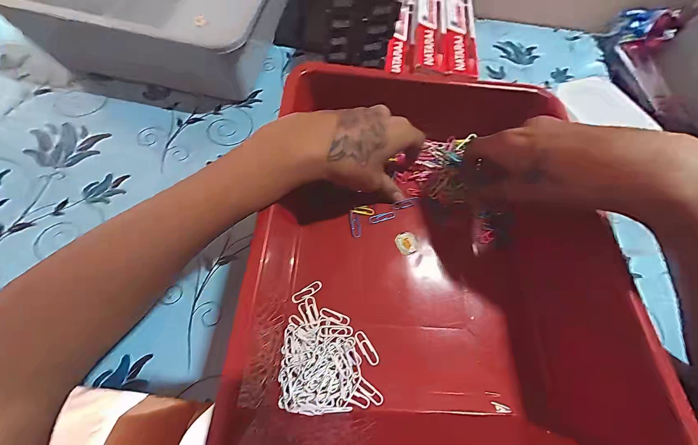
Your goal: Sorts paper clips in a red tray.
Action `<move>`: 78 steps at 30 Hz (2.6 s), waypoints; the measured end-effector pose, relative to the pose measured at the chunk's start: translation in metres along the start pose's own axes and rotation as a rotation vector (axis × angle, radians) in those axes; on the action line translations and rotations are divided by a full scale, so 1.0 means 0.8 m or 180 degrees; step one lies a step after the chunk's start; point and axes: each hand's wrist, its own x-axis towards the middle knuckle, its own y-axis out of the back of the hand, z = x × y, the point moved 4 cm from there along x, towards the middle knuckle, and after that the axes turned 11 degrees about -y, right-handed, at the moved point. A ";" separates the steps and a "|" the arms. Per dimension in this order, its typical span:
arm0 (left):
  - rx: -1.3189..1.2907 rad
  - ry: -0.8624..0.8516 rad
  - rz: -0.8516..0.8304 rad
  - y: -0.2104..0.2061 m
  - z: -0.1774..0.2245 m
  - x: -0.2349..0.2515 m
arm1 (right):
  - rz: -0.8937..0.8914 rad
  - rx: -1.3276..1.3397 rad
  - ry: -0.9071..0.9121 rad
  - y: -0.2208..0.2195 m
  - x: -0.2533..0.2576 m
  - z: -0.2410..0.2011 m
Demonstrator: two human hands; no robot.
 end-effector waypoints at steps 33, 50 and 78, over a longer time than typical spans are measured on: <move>0.0128 0.0810 0.0448 0.012 -0.010 -0.004 | 0.0223 0.0371 -0.0063 0.007 0.007 0.005; 0.0503 0.1002 0.0428 0.012 -0.019 -0.011 | 0.0440 0.0404 0.0009 -0.014 0.026 -0.011; 0.0864 0.0379 0.0931 0.006 -0.016 -0.019 | 0.0214 0.0499 -0.0140 -0.011 0.025 -0.016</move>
